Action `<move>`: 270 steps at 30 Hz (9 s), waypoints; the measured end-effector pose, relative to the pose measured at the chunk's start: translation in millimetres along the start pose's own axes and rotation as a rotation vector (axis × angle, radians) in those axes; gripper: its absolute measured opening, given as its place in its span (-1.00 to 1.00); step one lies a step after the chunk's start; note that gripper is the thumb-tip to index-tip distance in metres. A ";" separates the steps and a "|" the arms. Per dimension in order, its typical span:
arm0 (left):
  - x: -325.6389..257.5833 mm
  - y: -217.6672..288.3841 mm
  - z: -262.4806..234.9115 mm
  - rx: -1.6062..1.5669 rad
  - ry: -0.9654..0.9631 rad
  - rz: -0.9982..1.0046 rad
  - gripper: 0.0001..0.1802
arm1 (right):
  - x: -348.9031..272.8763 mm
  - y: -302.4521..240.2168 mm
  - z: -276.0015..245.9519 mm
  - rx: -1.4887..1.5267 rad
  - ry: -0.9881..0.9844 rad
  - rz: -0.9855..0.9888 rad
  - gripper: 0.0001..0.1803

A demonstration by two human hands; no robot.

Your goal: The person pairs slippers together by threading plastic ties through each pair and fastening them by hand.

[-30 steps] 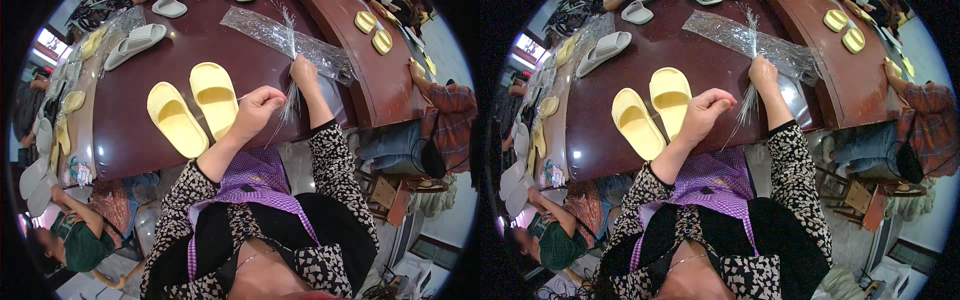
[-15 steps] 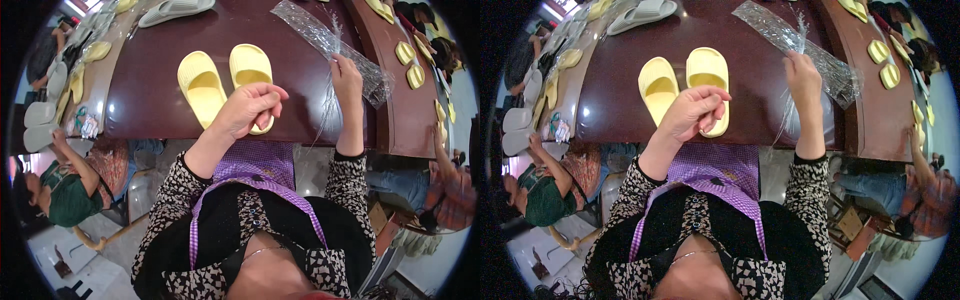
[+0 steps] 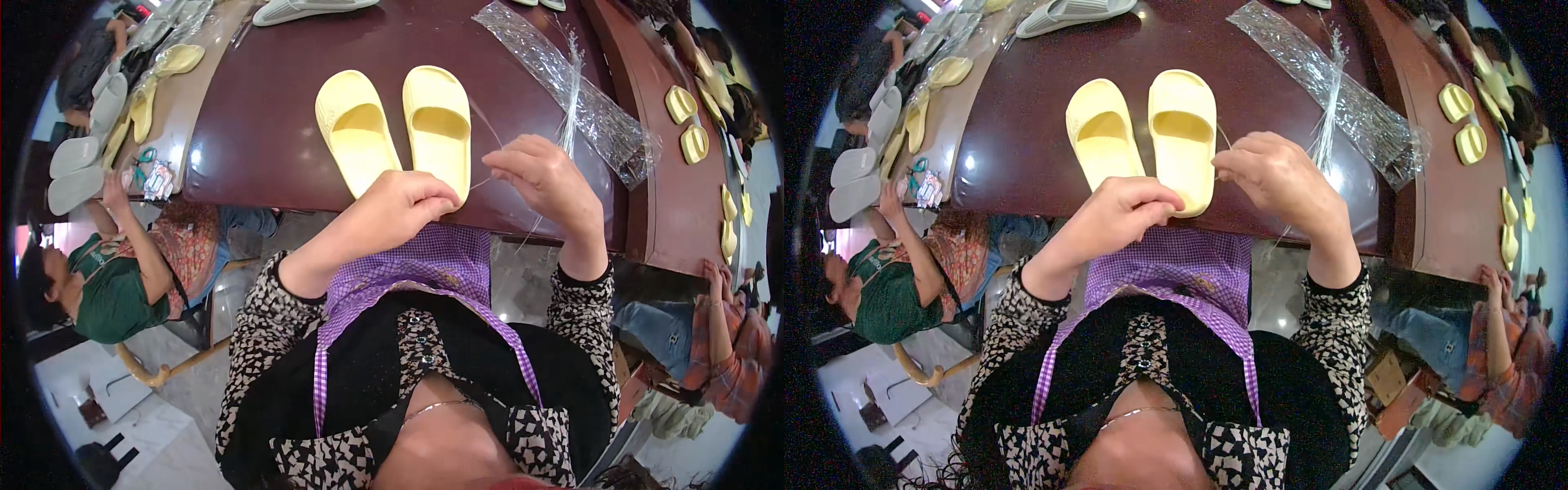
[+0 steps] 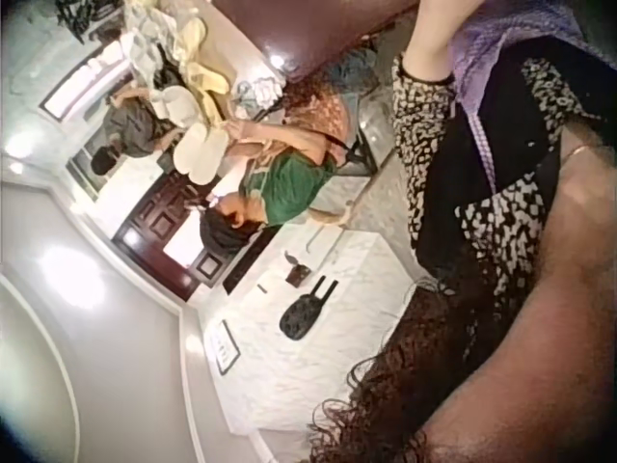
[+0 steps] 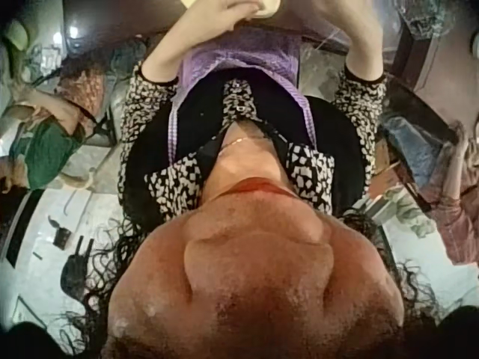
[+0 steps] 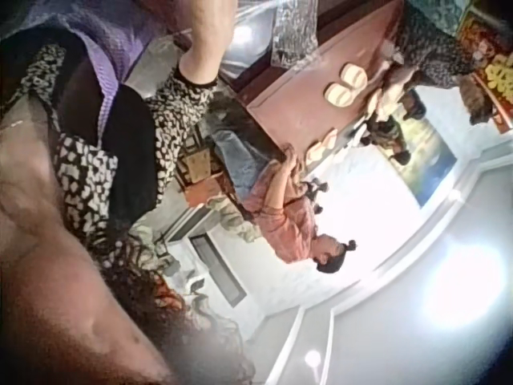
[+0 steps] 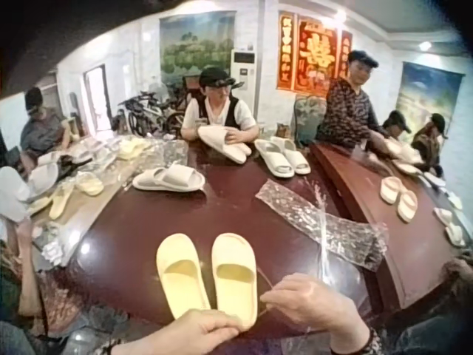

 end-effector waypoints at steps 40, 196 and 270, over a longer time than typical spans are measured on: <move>4.6 -59.2 -39.5 0.439 0.483 0.158 -0.86 | 34.4 66.5 112.1 -0.354 -0.045 0.192 -0.93; 19.4 -123.3 -147.4 -0.601 0.863 -0.020 -0.74 | 79.0 27.9 44.0 -0.015 0.757 0.045 -0.89; 21.3 -54.8 -209.8 0.368 0.696 0.079 -0.64 | -6.0 137.5 -69.2 0.234 0.628 0.381 -0.77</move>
Point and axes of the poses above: each hand's wrist, its own x-axis towards the middle knuckle, its own z-axis out of the palm, y = z × x, the point moved 9 cm from there along x, towards the middle knuckle, and after that the axes turned 3 degrees about -z, right-handed, at the moved point
